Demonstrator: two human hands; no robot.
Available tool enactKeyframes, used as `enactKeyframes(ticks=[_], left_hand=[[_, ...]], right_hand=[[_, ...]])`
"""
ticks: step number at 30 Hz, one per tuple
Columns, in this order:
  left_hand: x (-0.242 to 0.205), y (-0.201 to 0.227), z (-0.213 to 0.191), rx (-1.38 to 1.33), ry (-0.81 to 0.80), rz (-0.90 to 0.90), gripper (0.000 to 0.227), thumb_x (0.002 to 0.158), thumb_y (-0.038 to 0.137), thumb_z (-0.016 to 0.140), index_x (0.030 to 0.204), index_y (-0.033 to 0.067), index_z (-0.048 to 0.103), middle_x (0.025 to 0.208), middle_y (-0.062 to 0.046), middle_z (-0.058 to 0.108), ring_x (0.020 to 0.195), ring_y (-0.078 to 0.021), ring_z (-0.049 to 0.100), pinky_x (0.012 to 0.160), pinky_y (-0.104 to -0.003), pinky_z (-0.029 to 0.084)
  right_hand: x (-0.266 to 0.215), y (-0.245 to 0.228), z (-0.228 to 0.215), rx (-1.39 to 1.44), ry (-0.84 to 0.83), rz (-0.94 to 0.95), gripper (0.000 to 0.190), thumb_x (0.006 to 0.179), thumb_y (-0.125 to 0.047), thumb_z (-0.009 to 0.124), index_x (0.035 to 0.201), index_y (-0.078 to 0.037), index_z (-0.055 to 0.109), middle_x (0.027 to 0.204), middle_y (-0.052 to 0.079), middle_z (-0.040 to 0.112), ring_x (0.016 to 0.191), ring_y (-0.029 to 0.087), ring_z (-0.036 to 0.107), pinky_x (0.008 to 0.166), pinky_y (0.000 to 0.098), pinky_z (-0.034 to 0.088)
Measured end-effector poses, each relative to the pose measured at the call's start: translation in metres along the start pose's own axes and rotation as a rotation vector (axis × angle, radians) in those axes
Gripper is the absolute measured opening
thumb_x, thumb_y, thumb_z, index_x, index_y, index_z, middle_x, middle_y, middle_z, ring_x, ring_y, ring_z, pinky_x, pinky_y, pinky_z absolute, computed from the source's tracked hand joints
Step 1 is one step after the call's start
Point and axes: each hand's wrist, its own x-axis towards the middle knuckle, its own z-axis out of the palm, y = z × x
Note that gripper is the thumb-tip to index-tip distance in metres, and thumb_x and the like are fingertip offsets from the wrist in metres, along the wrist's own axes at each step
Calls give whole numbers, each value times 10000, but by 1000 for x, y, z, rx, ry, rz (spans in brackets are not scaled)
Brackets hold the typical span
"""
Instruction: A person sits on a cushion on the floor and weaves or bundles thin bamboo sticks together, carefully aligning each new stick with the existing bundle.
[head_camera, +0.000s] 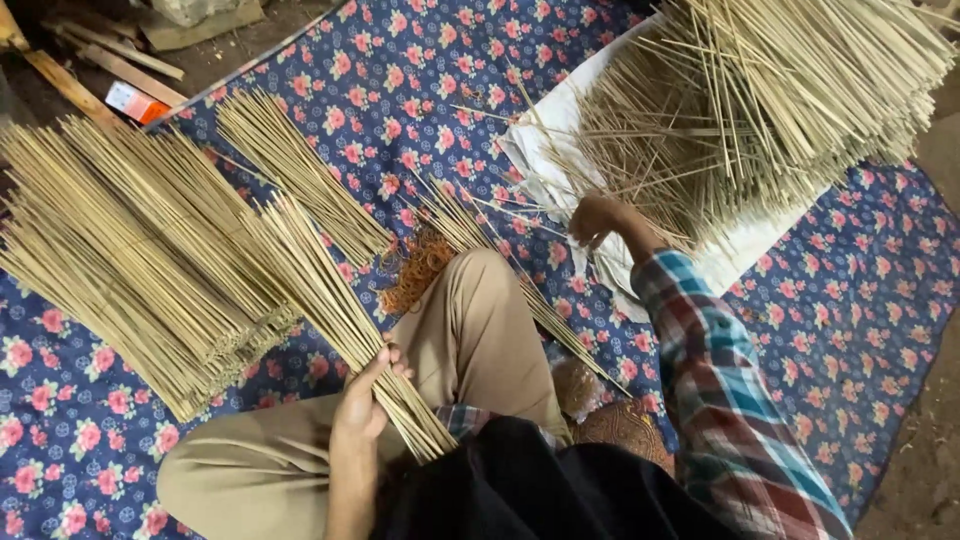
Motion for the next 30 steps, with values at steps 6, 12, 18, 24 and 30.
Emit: enactKeyframes(ticks=[6,12,18,24,30], left_hand=[[-7,13,7,10,33,1,321,957,105,659,1245,28,539,958,-102,601,882,-253,649,897,-480,550],[-7,11,5,-2,15,-11,336,928,78,664,1244,39,554,972,-103,634,852,-237,672,876,-481,577],[-6,8,9,26,-21,27,288,938,48,664,1214,23,590,962,-116,639,784,-203,592,829,-432,556],[-17,20,25,87,-14,59,275,951,85,672,1216,50,611,1035,-106,686,843,-194,649,813,-408,578],[-4,15,-17,102,64,113,268,929,90,714,1182,47,636,1122,-162,735,933,-249,738,827,-430,631]], right_hand=[[-52,-6,6,379,-32,-326,375,876,90,524,1240,113,614,1018,329,707,950,450,722,834,589,599],[-86,0,34,250,-299,-259,469,756,105,628,1225,123,613,1013,364,723,873,466,754,660,536,641],[-88,-25,42,979,127,-568,175,972,-90,663,1143,-125,664,1026,59,749,911,171,760,724,304,638],[-126,-100,172,1315,104,-745,181,1014,-9,510,1140,-43,636,1023,147,707,932,301,747,752,409,649],[-203,-129,285,676,130,-905,385,867,4,782,1242,-38,708,953,169,751,845,249,716,594,351,667]])
